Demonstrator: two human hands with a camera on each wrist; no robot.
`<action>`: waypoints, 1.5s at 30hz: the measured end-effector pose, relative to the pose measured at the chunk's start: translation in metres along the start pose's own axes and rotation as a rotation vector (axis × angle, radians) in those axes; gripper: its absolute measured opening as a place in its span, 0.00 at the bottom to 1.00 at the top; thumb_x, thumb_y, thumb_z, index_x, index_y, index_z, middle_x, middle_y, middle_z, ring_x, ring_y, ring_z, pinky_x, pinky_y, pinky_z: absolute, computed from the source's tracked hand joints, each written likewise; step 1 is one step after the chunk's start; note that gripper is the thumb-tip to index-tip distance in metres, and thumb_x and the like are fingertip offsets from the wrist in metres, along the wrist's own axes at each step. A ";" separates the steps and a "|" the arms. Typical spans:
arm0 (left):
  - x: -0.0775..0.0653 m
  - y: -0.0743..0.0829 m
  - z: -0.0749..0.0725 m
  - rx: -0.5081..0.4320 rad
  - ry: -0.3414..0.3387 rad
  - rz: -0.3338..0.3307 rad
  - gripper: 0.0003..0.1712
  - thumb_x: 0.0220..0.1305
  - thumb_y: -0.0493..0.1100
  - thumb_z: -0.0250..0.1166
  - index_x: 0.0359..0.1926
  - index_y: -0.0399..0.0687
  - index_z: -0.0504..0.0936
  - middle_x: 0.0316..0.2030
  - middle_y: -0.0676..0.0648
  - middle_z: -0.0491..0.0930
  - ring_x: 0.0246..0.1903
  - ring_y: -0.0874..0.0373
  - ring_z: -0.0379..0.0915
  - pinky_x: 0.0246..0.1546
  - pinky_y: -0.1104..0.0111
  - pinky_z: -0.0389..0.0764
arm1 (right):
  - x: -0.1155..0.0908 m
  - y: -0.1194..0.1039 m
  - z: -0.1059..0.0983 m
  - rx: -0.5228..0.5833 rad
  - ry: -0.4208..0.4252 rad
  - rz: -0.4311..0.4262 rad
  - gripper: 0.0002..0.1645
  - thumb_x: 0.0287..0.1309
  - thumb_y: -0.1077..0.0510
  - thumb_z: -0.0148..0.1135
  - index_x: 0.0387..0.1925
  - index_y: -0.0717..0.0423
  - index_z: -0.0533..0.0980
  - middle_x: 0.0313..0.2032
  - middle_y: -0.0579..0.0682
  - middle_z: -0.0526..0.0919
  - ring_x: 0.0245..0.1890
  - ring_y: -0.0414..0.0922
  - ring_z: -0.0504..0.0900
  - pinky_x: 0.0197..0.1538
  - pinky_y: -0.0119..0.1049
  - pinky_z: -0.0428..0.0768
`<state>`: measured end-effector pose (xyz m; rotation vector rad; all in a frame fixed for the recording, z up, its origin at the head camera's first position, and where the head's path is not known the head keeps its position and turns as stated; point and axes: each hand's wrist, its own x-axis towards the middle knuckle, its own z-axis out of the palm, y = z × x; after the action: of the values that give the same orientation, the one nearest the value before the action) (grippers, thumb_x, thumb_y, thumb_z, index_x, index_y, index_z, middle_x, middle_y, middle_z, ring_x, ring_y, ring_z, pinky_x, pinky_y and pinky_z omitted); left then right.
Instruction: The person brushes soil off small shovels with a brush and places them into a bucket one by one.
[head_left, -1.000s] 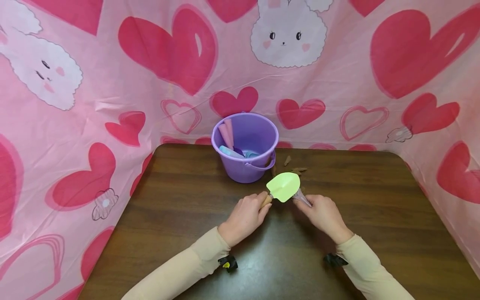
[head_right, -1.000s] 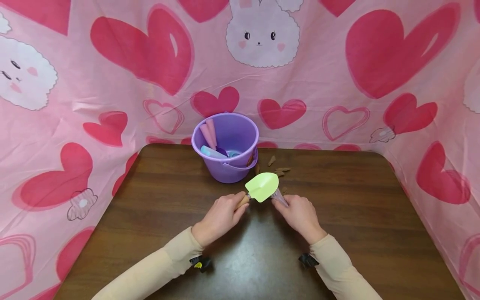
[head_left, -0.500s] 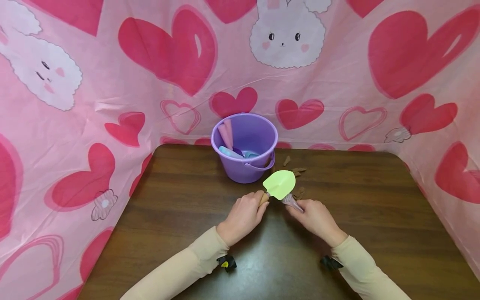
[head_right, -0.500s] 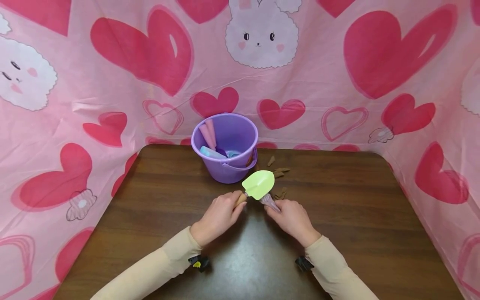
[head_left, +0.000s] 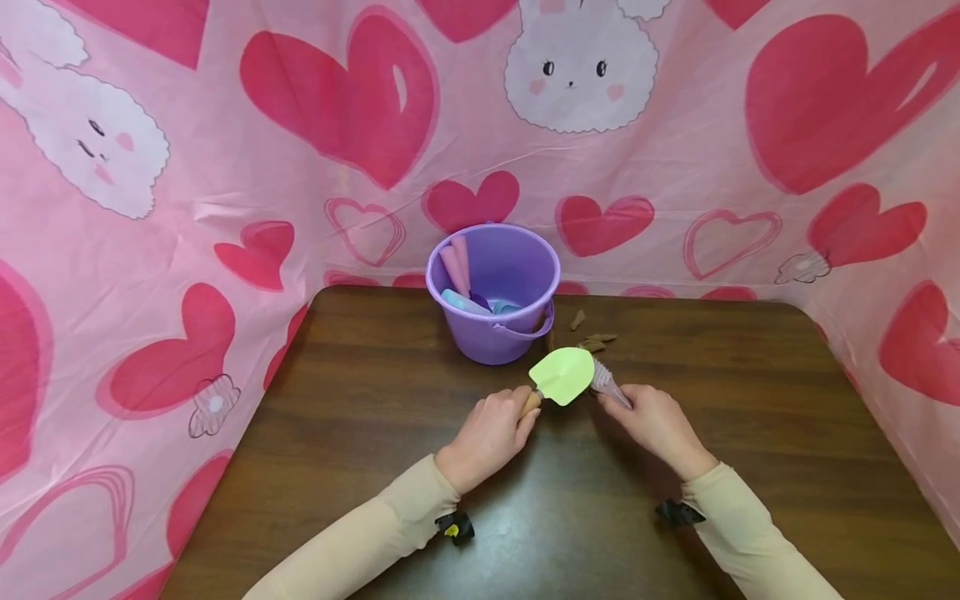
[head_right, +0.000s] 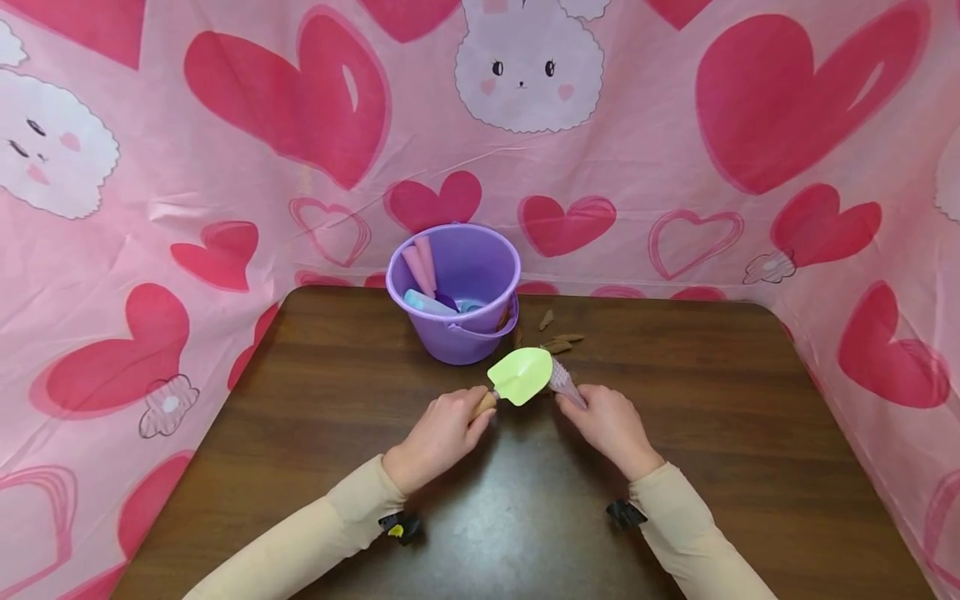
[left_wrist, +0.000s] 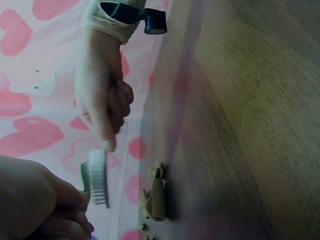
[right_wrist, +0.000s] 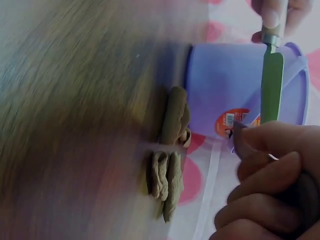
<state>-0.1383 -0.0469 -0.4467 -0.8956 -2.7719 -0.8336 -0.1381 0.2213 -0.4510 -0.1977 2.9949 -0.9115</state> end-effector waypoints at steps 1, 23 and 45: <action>-0.001 0.000 -0.001 0.007 0.004 0.005 0.08 0.73 0.41 0.66 0.37 0.45 0.76 0.25 0.50 0.70 0.27 0.57 0.75 0.28 0.63 0.79 | 0.000 0.001 0.000 -0.013 -0.008 -0.008 0.22 0.69 0.49 0.64 0.21 0.50 0.69 0.18 0.43 0.65 0.20 0.43 0.64 0.26 0.39 0.64; 0.021 0.009 -0.134 -0.093 0.241 -0.078 0.14 0.63 0.35 0.68 0.46 0.41 0.72 0.29 0.47 0.77 0.26 0.54 0.72 0.28 0.63 0.77 | -0.017 0.006 0.001 -0.028 -0.072 -0.046 0.12 0.67 0.54 0.69 0.33 0.56 0.76 0.21 0.45 0.68 0.21 0.41 0.67 0.26 0.35 0.65; 0.089 -0.040 -0.123 -0.003 0.091 -0.153 0.10 0.66 0.36 0.65 0.44 0.32 0.82 0.43 0.36 0.81 0.47 0.44 0.78 0.51 0.54 0.80 | -0.026 0.004 0.000 -0.059 -0.069 0.043 0.22 0.78 0.45 0.54 0.29 0.53 0.73 0.20 0.46 0.66 0.21 0.44 0.67 0.29 0.39 0.67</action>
<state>-0.2410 -0.0942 -0.3387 -0.6350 -2.7866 -0.8776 -0.1128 0.2278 -0.4542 -0.1611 2.9520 -0.7968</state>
